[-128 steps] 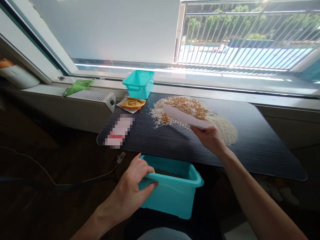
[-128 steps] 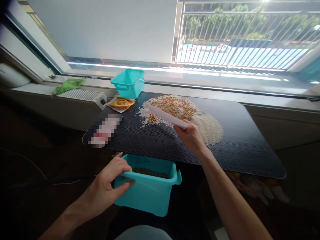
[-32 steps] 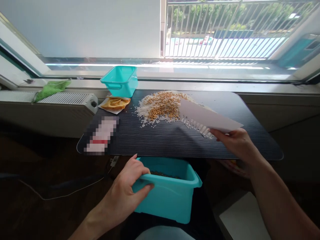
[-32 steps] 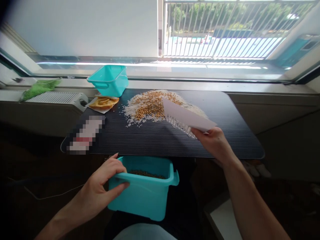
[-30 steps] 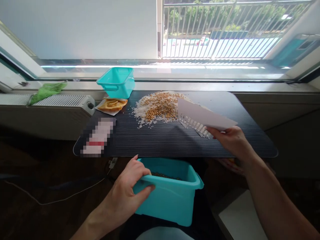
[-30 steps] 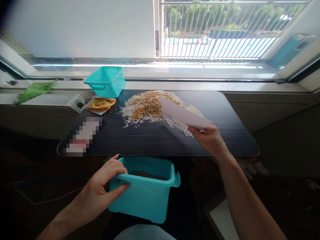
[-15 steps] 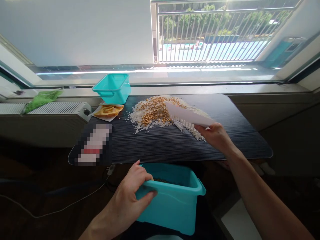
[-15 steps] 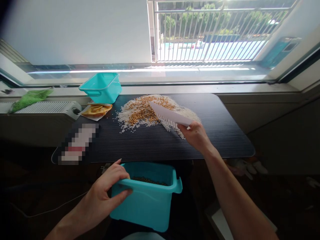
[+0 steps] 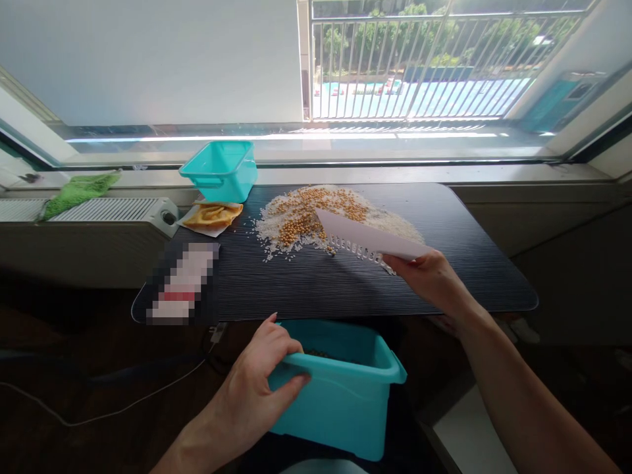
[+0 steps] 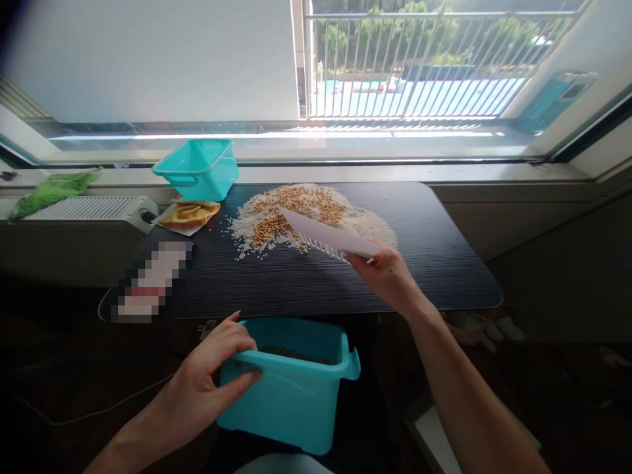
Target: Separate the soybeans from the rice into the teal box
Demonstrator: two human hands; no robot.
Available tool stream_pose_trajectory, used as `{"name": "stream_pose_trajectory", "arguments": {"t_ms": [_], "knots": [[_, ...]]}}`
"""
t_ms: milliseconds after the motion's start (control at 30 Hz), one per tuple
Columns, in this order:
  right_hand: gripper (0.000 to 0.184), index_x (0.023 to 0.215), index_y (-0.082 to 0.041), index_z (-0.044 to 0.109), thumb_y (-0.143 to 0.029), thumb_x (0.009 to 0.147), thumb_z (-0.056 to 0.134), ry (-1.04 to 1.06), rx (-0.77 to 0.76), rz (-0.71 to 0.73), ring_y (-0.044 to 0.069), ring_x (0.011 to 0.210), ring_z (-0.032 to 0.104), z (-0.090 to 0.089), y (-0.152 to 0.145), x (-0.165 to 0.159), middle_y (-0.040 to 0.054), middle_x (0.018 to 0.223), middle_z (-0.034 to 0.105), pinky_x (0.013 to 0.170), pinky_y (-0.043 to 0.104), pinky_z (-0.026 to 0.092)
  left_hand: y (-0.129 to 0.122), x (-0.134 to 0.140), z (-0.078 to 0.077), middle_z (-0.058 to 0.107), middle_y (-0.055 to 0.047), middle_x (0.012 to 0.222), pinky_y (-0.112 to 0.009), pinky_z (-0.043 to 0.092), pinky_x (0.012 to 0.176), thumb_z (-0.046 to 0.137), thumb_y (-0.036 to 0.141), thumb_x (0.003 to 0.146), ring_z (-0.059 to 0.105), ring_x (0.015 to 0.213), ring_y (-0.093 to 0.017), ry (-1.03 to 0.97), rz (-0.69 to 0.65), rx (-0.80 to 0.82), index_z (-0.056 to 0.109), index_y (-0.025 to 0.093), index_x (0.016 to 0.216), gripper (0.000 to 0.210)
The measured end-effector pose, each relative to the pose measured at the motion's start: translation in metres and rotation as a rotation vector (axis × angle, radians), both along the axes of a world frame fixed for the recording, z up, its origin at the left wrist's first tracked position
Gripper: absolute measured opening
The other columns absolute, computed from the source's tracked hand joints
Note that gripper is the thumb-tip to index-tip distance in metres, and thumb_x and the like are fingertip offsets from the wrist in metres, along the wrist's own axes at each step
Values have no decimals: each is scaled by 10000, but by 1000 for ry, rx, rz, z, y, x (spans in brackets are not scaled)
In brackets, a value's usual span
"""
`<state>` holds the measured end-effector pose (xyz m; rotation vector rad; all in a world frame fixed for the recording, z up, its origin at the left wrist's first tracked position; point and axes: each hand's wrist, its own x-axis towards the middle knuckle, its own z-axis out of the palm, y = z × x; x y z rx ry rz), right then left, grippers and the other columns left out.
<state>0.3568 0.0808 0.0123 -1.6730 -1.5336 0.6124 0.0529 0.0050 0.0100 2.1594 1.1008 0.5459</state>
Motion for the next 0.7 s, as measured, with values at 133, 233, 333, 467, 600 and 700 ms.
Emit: {"name": "stream_pose_trajectory", "arguments": {"t_ms": [133,233,333,467,600,700], "knots": [[273,841,-154,746,-385,751,632,30,15,0,219,720,661,-3,-6,2,35,763,732,638,299,496,0,1,0,571,20,841,-491,241,1185,582,120,829,583,873,-144,4,2,6,555,205,889,108],[275,857,-159,751,-386,751,636,28,-6,26,226,741,668,-3,-11,2,30,789,739,645,301,499,0,1,-1,567,19,832,-493,242,1184,579,123,833,580,872,-143,8,-2,8,550,206,880,100],[282,863,-154,749,-389,757,636,30,-11,32,227,758,670,-2,-14,0,35,802,742,647,298,498,1,1,-1,569,16,832,-493,247,1182,574,126,836,579,878,-146,14,-1,-2,549,207,883,97],[282,843,-141,743,-384,755,631,0,-7,-18,216,692,657,-2,-7,-3,38,732,729,605,291,485,2,0,-1,566,18,823,-500,245,1183,571,135,836,577,888,-151,14,1,-22,546,211,867,86],[262,808,-140,741,-371,753,629,-27,-6,-14,212,678,653,-6,1,-7,35,706,721,600,288,483,2,-3,-1,572,20,831,-516,232,1189,566,155,839,586,889,-153,26,26,-34,550,216,862,67],[265,859,-145,746,-369,766,637,22,-12,40,207,701,664,-8,-3,-9,35,751,734,609,279,495,3,-8,-2,588,14,859,-527,243,1185,567,186,841,597,920,-168,37,55,-52,562,220,864,41]]}}
